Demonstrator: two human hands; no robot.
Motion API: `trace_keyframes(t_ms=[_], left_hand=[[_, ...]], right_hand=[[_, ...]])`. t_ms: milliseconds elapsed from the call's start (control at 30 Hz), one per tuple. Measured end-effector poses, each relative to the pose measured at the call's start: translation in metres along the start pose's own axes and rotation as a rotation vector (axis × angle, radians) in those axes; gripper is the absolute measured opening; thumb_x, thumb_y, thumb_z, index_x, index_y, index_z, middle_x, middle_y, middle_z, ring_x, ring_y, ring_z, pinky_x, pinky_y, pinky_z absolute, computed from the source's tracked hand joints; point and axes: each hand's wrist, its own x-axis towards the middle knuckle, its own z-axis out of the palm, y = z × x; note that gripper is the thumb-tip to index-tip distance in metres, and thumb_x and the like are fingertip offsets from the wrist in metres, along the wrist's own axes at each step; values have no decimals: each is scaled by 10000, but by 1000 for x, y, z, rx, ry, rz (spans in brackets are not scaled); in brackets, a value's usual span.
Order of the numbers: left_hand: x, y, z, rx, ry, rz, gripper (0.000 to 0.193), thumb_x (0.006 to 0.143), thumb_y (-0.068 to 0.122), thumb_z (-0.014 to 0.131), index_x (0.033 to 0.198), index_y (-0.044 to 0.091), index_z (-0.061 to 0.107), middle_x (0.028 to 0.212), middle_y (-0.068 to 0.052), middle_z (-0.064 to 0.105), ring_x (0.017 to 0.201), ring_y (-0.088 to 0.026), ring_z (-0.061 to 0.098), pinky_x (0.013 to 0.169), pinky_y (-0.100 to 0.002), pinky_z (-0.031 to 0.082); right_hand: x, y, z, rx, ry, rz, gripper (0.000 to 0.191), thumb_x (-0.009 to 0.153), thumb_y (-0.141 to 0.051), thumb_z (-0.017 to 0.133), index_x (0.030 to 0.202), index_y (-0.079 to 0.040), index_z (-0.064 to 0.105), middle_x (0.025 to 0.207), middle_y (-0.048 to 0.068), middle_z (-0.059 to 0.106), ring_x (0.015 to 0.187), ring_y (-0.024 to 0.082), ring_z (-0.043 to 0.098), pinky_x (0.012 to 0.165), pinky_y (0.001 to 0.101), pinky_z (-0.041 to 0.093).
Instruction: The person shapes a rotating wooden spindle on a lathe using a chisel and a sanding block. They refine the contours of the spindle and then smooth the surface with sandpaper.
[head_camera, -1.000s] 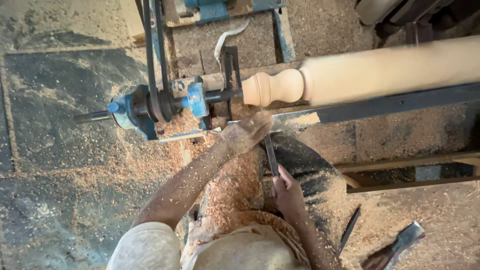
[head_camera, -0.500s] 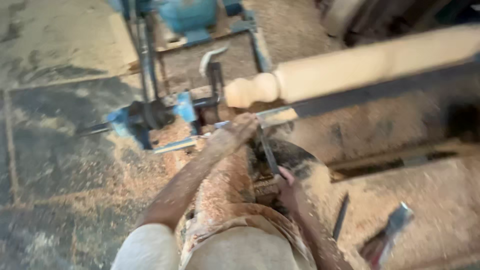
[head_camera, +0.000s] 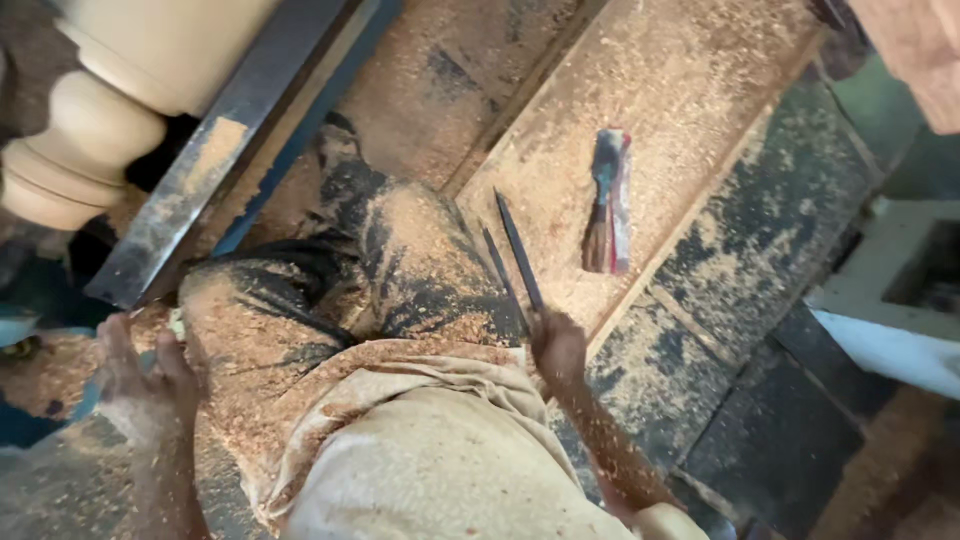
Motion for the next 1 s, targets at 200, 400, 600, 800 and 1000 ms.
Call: trace_keyframes(t_ms=[200,400,600,800,1000], left_hand=[[27,-1,13,-248,-3,-177,452,1180,205,679,1460,-125,545,1403,-319,618,1338,-507,587,1148,-542,502],[33,0,18,-270,-37,-190,431,1170,216,640,1431,-117,557,1426,-312,610,1369,-518,560,1194,-549,490],[35,-1,27,-244,-42,-172,441,1176,228,620,1419,-133,552,1405,-319,613,1345,-541,564,1154,-542,480],[30,-19,17,-326,-232,-508,238,995,199,597,1146,20,642,1062,-233,640,991,-416,593,924,-533,470],[24,-50,12,-44,-32,-364,469,985,257,665,1329,-59,627,1413,-225,610,1364,-382,541,1145,-488,431]], right_hand=[[55,-16,-5,183,-51,-20,288,887,-188,683,1123,-43,602,993,231,649,849,461,628,710,553,501],[38,-33,-16,147,195,-186,270,880,-177,676,1103,-35,619,932,227,634,860,456,607,745,547,480],[105,39,-23,-55,366,19,206,1001,-181,621,1166,-57,639,973,187,635,872,386,609,752,501,482],[131,20,-63,28,-24,129,277,980,-183,639,1236,-85,598,915,136,621,783,304,578,672,436,480],[137,-162,-112,252,-505,25,369,960,-186,658,1307,-114,556,857,84,607,693,223,547,593,370,477]])
